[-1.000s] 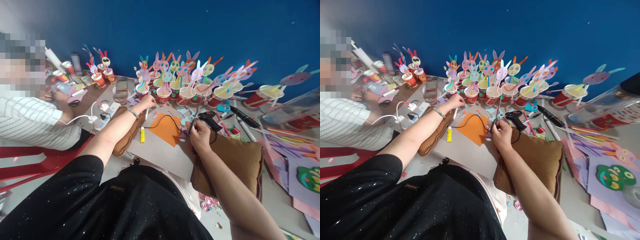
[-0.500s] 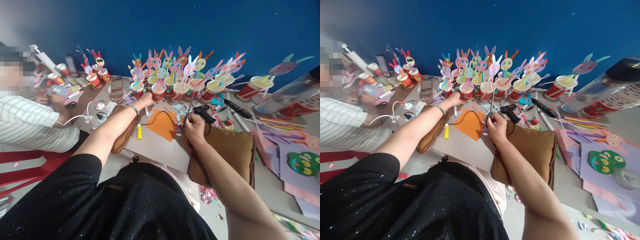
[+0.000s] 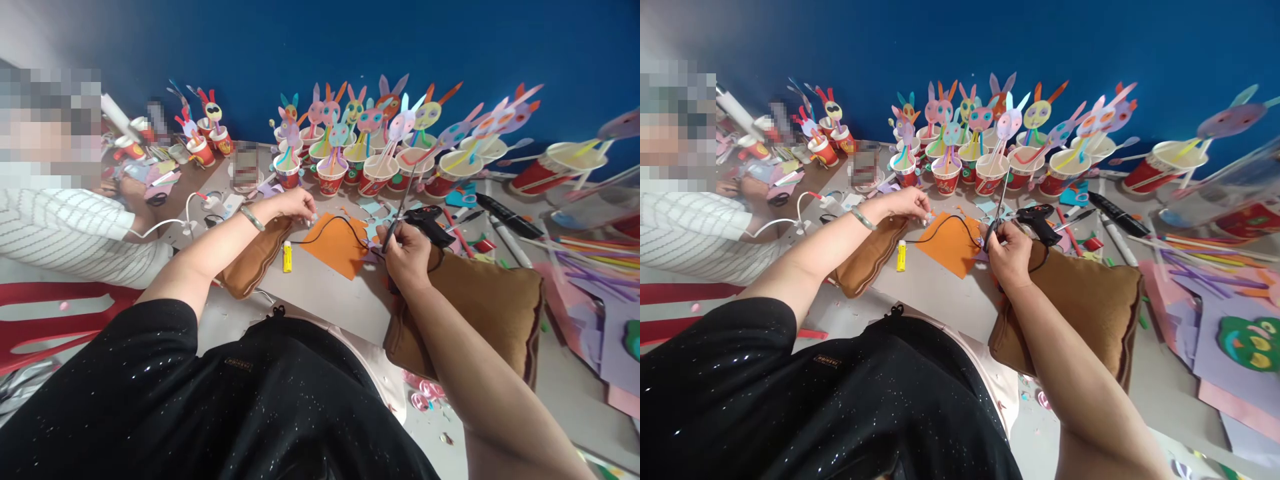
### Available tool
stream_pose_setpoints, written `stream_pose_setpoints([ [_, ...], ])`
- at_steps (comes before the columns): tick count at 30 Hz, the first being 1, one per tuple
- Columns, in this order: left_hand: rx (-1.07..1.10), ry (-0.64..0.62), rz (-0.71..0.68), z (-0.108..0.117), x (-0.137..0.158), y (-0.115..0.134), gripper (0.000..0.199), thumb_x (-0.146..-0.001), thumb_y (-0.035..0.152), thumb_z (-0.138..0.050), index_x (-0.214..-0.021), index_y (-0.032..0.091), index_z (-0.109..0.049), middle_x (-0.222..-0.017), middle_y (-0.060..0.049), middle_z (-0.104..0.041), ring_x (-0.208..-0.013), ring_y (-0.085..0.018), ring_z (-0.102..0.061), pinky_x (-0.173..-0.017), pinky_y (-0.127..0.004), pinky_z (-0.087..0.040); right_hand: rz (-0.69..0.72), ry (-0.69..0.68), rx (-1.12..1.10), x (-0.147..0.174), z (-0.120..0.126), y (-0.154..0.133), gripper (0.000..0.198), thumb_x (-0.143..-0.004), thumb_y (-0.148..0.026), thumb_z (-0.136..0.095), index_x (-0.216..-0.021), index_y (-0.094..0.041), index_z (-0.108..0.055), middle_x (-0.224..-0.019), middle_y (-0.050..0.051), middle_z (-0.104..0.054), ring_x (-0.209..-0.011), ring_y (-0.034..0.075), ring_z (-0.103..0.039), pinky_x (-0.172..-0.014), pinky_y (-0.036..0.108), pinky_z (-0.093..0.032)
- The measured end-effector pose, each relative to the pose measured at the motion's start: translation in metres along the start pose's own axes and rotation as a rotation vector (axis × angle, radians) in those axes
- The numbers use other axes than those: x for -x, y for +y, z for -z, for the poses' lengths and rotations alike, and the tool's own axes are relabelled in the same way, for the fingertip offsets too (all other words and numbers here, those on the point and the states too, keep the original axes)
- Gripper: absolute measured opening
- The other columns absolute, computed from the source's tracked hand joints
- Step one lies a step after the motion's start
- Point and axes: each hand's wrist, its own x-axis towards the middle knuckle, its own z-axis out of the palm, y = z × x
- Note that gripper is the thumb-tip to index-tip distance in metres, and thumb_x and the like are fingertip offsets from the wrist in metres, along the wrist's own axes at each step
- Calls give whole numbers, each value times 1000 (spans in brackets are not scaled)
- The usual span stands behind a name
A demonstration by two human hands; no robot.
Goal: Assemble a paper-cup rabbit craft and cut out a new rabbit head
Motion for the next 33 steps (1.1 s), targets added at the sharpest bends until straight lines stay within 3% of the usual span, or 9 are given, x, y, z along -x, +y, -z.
stream_pose_setpoints([
  [2,-27,-47,-30,-3,13,-4,20,-60,8,-86,-70,14,-70,-62,0,-67,-58,-11,-58,-62,-27,-44,5,-7,14,0,0,1,54,-83,-65,-63,-55,-25,-39,-55,-3,-40,-57,13,-37,-59,29,-35],
  [7,-329,15,-97,-7,36,-4,19,-59,5,-83,-72,15,-73,-63,1,-65,-63,-13,-59,-68,-28,-43,1,-14,31,0,-1,1,54,-83,-65,-65,-57,-25,-39,-56,-4,-40,-58,13,-36,-59,30,-35],
  [9,-332,-27,-109,-4,44,-2,19,-60,6,-81,-75,15,-75,-66,0,-67,-65,-13,-60,-70,-28,-44,-16,-14,39,0,-1,1,54,-82,-66,-66,-56,-25,-40,-56,-3,-42,-58,13,-37,-59,30,-34],
  [13,-210,-366,-103,6,68,0,13,-64,13,-80,-76,18,-76,-66,-1,-70,-62,-14,-62,-65,-28,-44,-40,-16,38,0,-2,3,56,-80,-68,-67,-57,-23,-45,-57,-2,-46,-59,13,-40,-61,30,-34],
  [15,-246,-560,-119,9,82,-1,12,-64,14,-79,-73,21,-77,-65,0,-71,-60,-13,-61,-63,-26,-43,-46,-15,30,0,-2,5,56,-80,-70,-68,-57,-23,-46,-57,-2,-47,-59,13,-40,-61,31,-34],
  [17,-328,-645,-132,8,96,-5,14,-61,10,-78,-69,23,-77,-64,2,-71,-58,-12,-59,-62,-26,-42,-46,-23,29,0,-3,6,57,-79,-70,-68,-56,-23,-45,-56,-2,-47,-59,13,-40,-60,31,-34],
  [19,-407,-597,-142,4,107,-9,17,-60,7,-74,-65,23,-76,-63,2,-70,-57,-12,-58,-61,-26,-39,-39,-36,33,0,-3,7,57,-79,-69,-69,-56,-23,-45,-56,-2,-46,-59,13,-39,-60,31,-33],
  [25,-482,-255,-166,-16,111,-21,18,-68,7,-68,-76,21,-77,-72,1,-74,-63,-11,-60,-64,-25,-39,-39,-33,29,0,-4,8,58,-79,-71,-68,-55,-23,-44,-55,-3,-45,-58,12,-38,-61,30,-33],
  [33,-594,-166,-128,-17,107,-21,19,-74,10,-68,-87,20,-77,-83,-3,-75,-76,-15,-65,-67,-27,-39,-70,-46,5,1,-5,14,54,-80,-67,-68,-58,-23,-47,-57,-3,-48,-60,12,-40,-61,30,-34],
])
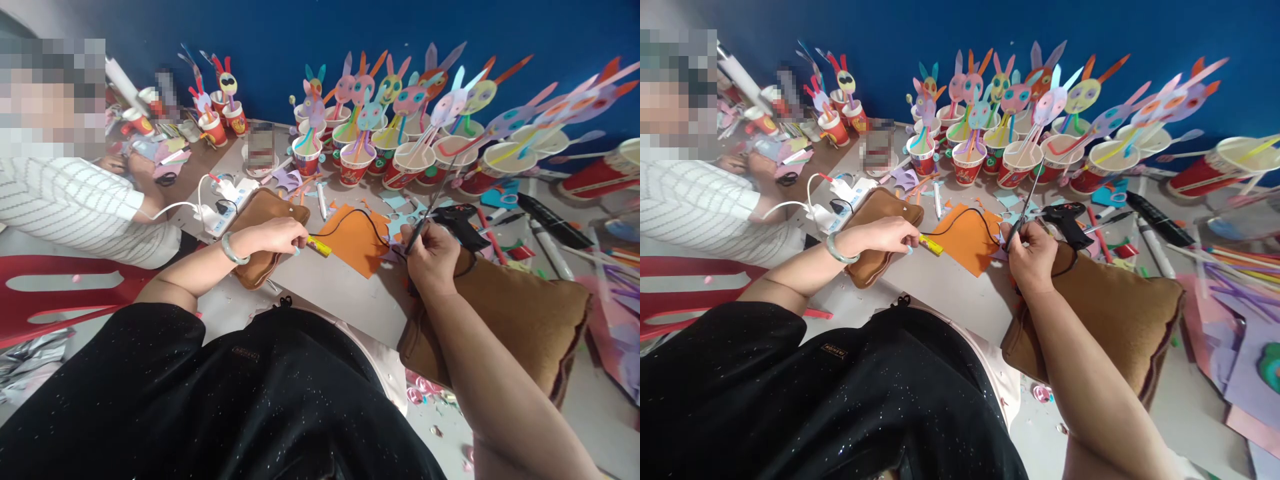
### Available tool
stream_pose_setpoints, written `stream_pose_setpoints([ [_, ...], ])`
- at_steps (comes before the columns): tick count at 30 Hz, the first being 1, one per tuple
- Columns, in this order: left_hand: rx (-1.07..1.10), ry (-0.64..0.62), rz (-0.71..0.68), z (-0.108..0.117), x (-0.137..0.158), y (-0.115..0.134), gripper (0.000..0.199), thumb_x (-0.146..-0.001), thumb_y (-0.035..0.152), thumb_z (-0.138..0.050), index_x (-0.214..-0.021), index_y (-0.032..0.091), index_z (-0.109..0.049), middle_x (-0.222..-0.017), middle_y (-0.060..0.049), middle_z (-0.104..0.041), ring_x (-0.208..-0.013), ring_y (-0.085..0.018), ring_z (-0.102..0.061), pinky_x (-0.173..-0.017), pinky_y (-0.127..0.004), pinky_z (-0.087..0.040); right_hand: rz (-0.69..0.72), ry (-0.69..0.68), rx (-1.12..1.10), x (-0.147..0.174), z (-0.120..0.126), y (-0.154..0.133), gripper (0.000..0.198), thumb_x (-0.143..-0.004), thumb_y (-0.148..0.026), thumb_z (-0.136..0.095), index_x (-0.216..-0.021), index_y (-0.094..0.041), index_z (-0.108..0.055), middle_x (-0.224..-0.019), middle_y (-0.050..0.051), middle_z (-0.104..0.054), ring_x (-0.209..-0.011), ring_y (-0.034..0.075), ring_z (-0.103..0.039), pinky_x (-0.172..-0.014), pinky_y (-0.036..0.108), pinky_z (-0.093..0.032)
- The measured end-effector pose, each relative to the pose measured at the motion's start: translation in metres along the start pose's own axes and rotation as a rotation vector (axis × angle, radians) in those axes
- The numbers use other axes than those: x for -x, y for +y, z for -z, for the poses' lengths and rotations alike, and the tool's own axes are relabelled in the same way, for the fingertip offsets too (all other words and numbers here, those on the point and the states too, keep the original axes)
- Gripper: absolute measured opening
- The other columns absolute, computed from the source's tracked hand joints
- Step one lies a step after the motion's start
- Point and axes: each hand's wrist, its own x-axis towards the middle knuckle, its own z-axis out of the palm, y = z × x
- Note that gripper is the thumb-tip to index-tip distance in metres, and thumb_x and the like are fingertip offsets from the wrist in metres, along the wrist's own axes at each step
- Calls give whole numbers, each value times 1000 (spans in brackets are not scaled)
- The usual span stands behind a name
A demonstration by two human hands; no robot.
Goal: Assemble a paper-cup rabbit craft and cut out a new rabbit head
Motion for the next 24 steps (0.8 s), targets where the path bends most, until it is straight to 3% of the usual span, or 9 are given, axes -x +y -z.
stream_pose_setpoints([
  [4,-156,88,-58,-2,11,-4,22,-78,9,-60,-91,21,-73,-97,-5,-72,-87,-18,-65,-70,-29,-38,13,9,1,0,0,0,54,-81,-66,-67,-58,-23,-47,-56,-3,-46,-59,12,-39,-60,30,-33],
  [8,-270,143,-85,-8,21,-8,27,-82,6,-52,-99,21,-67,-105,-6,-64,-81,-17,-61,-69,-30,-39,30,12,7,1,0,-4,55,-81,-66,-69,-58,-23,-46,-56,-3,-46,-58,12,-39,-61,30,-34],
  [14,-374,279,56,-19,32,-2,30,-86,7,-52,-114,14,-59,-117,-14,-60,-82,-20,-61,-66,-33,-38,28,20,2,1,0,-4,55,-81,-67,-68,-57,-23,-46,-56,-3,-46,-58,12,-38,-61,30,-34],
  [18,-378,293,100,-27,32,8,23,-94,13,-49,-113,16,-61,-112,-12,-63,-84,-21,-63,-62,-33,-37,25,6,8,0,1,-4,55,-80,-67,-68,-57,-23,-46,-56,-3,-46,-59,12,-39,-61,30,-33],
  [21,-435,290,6,-30,24,15,25,-98,19,-51,-120,17,-62,-111,-11,-64,-84,-21,-63,-65,-34,-41,36,-3,33,0,1,-6,53,-81,-65,-67,-57,-23,-45,-54,-3,-44,-59,12,-37,-60,31,-32],
  [24,-580,325,-138,-27,14,25,39,-100,10,-36,-129,15,-61,-113,-14,-64,-91,-24,-64,-77,-37,-45,38,-1,33,1,0,-10,51,-81,-62,-65,-56,-24,-44,-54,-3,-42,-58,12,-35,-60,31,-32],
])
